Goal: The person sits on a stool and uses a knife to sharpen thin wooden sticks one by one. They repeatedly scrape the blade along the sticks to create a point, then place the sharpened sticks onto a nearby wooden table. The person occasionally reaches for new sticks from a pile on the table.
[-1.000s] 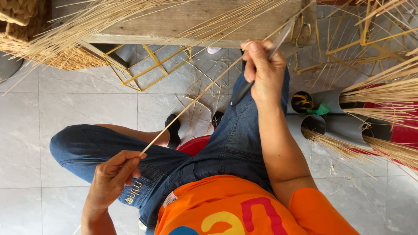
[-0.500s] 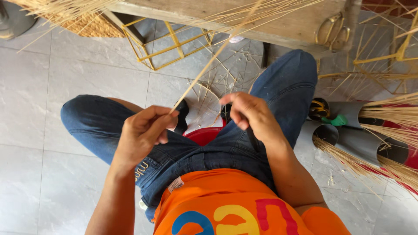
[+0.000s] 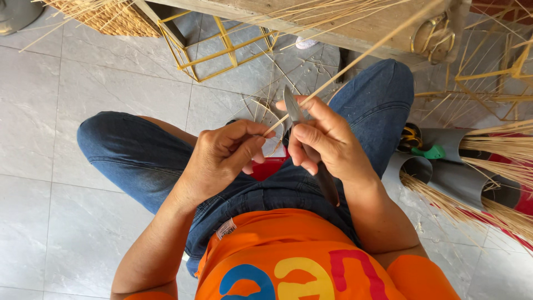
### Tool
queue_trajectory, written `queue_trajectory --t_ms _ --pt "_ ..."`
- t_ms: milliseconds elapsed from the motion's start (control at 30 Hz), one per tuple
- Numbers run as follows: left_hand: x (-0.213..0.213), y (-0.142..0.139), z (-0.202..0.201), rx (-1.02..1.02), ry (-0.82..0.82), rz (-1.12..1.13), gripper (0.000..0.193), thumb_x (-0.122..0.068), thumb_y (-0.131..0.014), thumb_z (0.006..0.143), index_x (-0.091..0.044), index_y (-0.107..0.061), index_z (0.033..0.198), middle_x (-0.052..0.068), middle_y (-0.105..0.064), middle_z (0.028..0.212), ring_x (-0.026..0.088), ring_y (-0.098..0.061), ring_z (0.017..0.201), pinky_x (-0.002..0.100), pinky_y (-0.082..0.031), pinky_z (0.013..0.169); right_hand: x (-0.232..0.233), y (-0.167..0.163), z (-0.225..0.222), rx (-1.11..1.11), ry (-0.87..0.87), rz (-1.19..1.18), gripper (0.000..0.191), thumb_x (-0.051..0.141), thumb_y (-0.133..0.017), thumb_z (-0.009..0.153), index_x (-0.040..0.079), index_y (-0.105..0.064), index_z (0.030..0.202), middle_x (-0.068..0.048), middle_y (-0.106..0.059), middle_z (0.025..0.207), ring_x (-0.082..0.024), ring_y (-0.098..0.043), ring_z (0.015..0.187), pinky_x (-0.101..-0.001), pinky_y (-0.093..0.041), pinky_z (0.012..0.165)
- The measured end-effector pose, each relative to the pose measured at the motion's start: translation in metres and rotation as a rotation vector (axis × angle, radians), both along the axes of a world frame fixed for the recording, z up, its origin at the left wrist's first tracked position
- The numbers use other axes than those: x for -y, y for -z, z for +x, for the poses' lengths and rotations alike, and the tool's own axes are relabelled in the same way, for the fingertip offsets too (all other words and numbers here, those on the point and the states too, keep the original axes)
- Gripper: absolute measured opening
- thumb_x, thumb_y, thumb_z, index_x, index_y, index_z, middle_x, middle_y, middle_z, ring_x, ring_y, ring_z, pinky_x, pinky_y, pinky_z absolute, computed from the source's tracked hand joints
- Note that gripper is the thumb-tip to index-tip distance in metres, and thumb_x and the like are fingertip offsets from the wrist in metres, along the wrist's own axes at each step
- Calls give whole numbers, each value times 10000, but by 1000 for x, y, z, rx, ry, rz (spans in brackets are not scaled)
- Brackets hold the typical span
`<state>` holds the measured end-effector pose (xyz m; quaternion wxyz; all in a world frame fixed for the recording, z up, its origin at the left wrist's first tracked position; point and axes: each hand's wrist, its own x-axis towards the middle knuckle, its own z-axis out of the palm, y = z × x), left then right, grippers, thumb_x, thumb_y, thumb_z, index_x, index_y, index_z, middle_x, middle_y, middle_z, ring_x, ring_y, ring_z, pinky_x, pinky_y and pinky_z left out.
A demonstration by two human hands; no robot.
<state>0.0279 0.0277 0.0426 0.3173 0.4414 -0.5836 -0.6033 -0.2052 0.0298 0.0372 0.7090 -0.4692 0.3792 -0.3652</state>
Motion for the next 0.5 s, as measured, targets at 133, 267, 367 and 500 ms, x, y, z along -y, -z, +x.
queue_trajectory --t_ms 133,267,367,500 --pt "-4 -1 -1 70 -30 -65 137 -87 -631 1010 -31 -735 1080 23 -715 732 57 -667 600 214 -554 513 -8 5 8 74 -31 40 393 172 -502 1092 35 -441 1455 -86 -649 716 -73 -498 476 -197 -401 426" --pt "-11 -1 -2 8 -50 -177 107 -43 -665 1001 -18 -711 1094 28 -729 773 51 -692 673 208 -557 563 -22 11 17 33 -30 27 314 153 -522 1093 37 -469 1380 -73 -629 727 -64 -476 494 -196 -384 433" --pt "-17 -1 0 -31 -46 -203 126 -15 -649 1005 -6 -699 1120 39 -739 816 54 -676 697 208 -555 606 -27 15 18 53 -31 -9 271 137 -520 1112 32 -497 1361 -60 -602 728 -63 -470 527 -196 -380 441" --pt "-26 -2 2 -2 -50 -230 110 1 -648 1003 -6 -699 1100 43 -722 817 56 -671 701 206 -553 622 -32 17 17 59 -35 -25 223 126 -516 1114 24 -522 1313 -57 -601 702 -53 -448 502 -191 -359 429"
